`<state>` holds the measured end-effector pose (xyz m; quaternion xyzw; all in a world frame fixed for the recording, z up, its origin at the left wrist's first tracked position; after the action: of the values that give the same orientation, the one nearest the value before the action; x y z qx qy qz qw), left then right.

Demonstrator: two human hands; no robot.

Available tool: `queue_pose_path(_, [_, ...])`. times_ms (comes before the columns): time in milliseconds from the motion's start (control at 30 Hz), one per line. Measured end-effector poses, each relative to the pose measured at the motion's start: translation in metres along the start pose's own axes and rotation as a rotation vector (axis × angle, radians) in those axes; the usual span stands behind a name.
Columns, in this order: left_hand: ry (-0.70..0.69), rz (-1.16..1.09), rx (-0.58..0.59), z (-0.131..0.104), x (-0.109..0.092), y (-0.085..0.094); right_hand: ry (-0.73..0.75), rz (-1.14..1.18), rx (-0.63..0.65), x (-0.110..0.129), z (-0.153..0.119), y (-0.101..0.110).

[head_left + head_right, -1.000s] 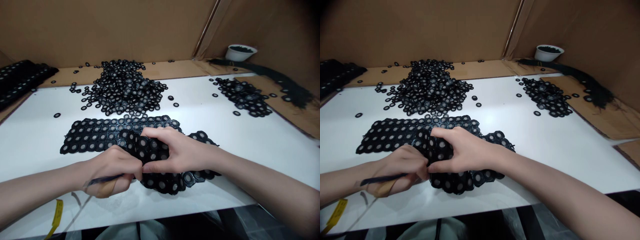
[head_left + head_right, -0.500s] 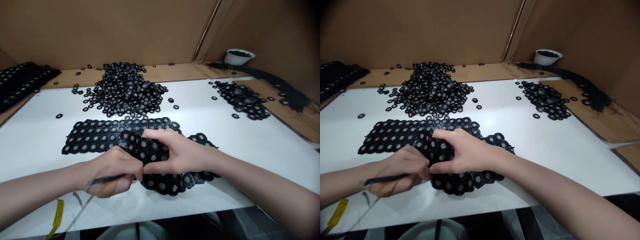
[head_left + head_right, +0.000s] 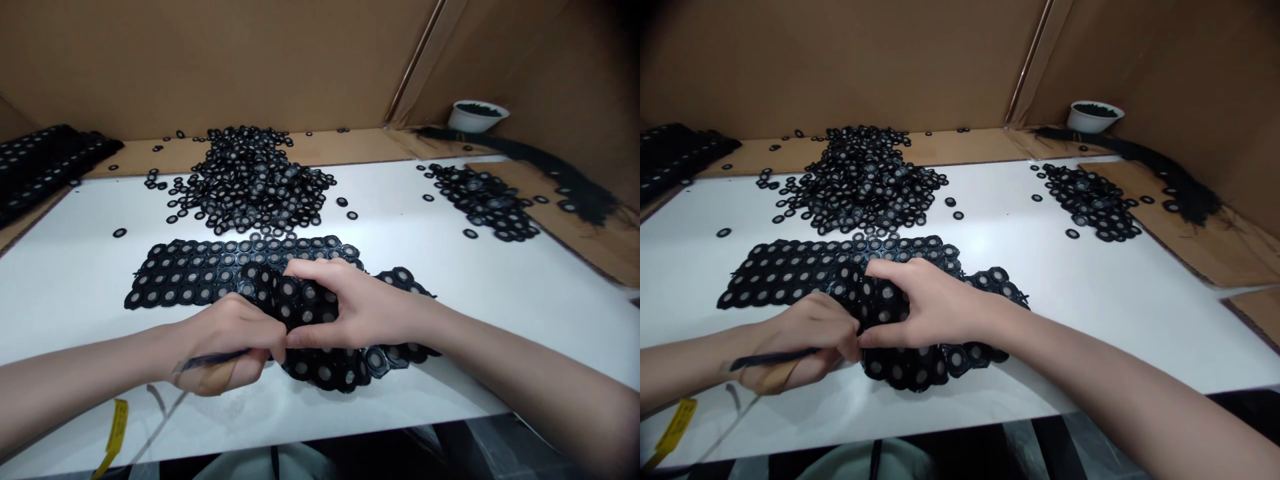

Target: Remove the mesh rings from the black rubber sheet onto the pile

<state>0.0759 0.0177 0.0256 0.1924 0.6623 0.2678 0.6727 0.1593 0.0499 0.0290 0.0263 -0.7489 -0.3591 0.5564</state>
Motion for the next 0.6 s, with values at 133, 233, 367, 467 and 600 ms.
queue_pose_path(133, [0.003,0.007,-0.002,-0.0005,-0.0002,0.0006,-0.005,0.011,0.004,-0.0006,0.0002,-0.0001])
queue_pose_path(233, [-0.001,0.004,0.001,-0.0002,0.0,0.0002,0.002,0.009,0.0,-0.0003,0.0004,0.0003])
queue_pose_path(367, [0.0,0.007,0.005,0.0005,0.0003,-0.0002,0.005,0.003,-0.004,-0.0002,0.0004,0.0007])
queue_pose_path(467, [0.002,0.013,0.005,0.0003,0.0,-0.0001,-0.001,-0.004,-0.005,-0.0008,0.0001,0.0008])
queue_pose_path(600, [-0.002,0.009,0.005,0.0003,-0.0008,0.0007,0.0,-0.004,0.0,-0.0013,0.0,0.0])
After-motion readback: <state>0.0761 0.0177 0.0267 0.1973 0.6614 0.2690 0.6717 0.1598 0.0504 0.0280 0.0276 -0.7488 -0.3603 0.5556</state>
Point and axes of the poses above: each hand's wrist, its own z-axis towards the middle knuckle, its own y-axis out of the back of the hand, x = y × z, the point moved 8 cm from there along z, towards the middle knuckle, and after that the axes turned 15 degrees about x, right-handed, at the moved point
